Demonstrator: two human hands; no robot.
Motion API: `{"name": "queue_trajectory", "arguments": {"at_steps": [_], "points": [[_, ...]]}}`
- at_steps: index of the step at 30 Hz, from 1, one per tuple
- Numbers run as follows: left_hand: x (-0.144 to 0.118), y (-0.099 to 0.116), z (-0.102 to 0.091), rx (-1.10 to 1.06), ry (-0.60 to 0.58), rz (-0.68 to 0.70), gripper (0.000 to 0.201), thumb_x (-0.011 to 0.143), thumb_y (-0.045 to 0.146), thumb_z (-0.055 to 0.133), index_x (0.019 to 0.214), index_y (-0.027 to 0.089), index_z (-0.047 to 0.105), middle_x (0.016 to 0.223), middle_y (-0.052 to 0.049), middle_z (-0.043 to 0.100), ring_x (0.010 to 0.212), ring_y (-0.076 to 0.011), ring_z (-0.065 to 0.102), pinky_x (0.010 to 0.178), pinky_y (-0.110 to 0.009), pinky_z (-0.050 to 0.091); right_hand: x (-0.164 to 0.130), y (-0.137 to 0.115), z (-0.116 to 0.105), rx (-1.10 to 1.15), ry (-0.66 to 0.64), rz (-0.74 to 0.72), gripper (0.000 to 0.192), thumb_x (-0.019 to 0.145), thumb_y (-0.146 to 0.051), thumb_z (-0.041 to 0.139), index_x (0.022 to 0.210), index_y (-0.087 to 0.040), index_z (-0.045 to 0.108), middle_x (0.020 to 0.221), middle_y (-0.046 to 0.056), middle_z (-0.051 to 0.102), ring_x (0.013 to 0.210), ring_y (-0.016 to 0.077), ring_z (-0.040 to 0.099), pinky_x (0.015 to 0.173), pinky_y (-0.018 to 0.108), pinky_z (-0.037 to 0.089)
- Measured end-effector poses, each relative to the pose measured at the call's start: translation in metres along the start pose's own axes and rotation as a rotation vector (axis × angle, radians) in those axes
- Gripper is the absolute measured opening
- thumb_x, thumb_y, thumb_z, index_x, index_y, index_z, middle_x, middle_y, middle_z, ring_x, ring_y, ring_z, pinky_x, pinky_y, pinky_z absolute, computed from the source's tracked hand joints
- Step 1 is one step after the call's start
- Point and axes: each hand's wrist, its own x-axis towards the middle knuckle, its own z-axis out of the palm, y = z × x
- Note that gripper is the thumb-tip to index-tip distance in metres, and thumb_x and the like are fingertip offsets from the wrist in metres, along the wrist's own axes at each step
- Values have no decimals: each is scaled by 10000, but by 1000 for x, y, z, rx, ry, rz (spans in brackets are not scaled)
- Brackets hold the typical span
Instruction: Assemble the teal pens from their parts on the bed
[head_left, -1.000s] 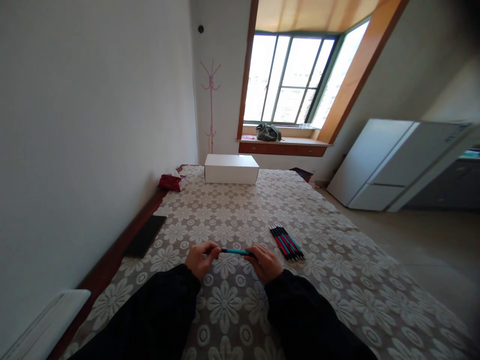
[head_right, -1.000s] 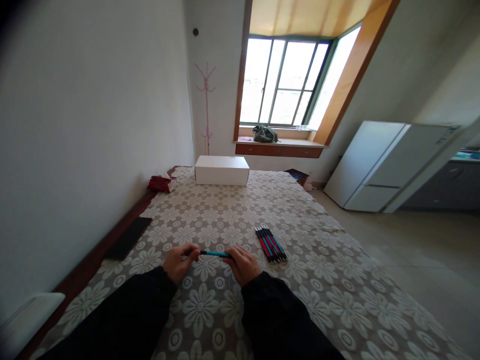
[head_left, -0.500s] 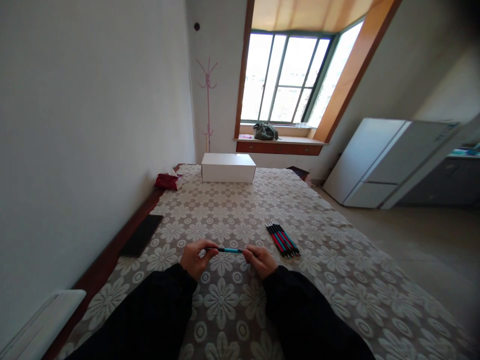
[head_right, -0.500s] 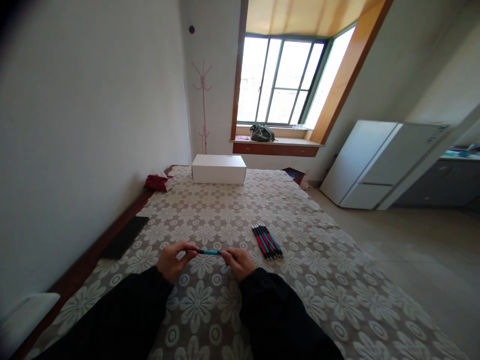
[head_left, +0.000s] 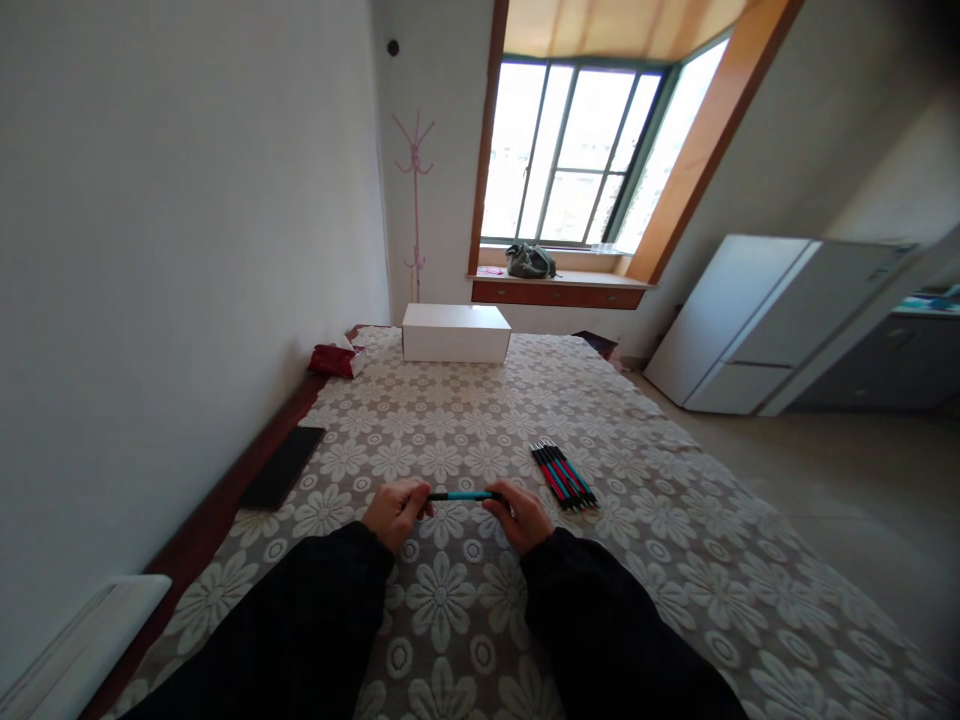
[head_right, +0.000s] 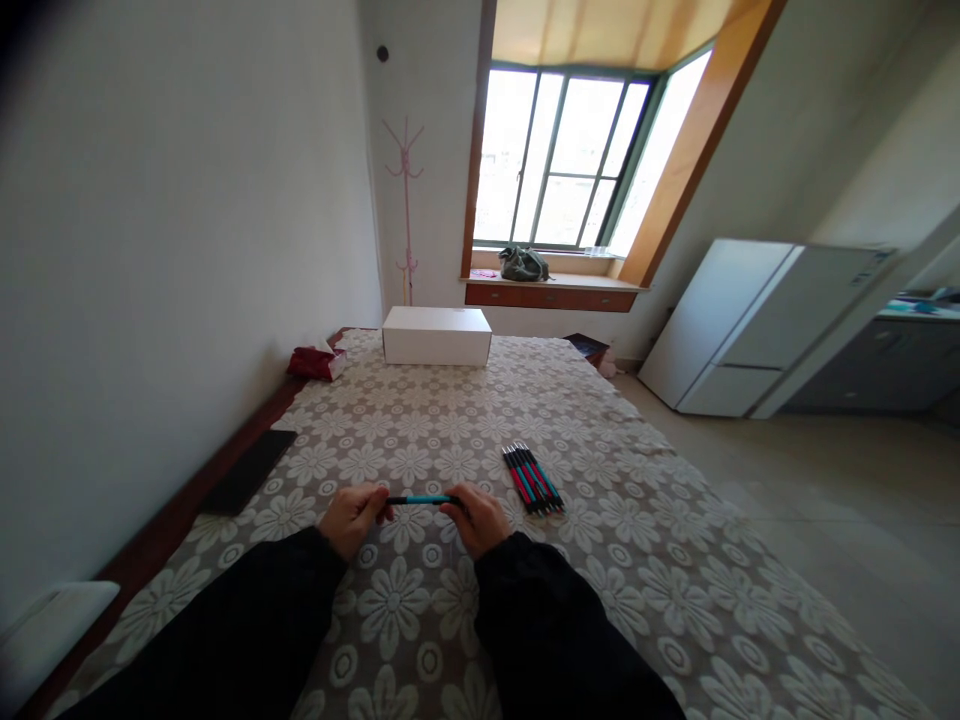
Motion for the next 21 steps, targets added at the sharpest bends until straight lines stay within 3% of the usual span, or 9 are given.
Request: {"name": "queue_trajectory", "arguments": {"at_steps": [6, 11, 15, 21], "points": [[1, -6, -3, 21, -54, 48, 538, 991, 468, 386, 651, 196, 702, 604, -33, 616, 686, -193, 596, 722, -300, 459, -1, 4, 1, -35, -82, 55, 407, 1006, -510, 412, 769, -212, 556, 674, 21, 560, 613, 172, 520, 604, 279, 387], [2, -11, 0, 94, -41, 31, 315, 911, 414, 546, 774, 201, 732, 711, -36, 666, 715, -190, 580, 692, -289, 445, -1, 15, 3, 24, -96, 193, 260, 948, -465, 514, 902, -221, 588, 629, -15, 557, 565, 166, 528, 559, 265, 379], [3, -12, 3, 122, -14, 53, 305, 918, 408, 555, 774, 202, 728, 738, -40, 682, 732, -190, 580, 707, -295, 437, 0, 19, 7, 107, -63, 279, 255, 933, -462, 518, 969, -217, 580, 654, -7, 600, 564, 173, 563, 558, 266, 419], [1, -9, 3, 108, -6, 77, 318, 927, 426, 557, 792, 204, 741, 740, -46, 690, 733, -192, 590, 704, -297, 452, -1, 12, 10, 17, -125, 228, 246, 1000, -417, 406, 978, -220, 551, 652, -1, 603, 574, 192, 578, 585, 286, 417]]}}
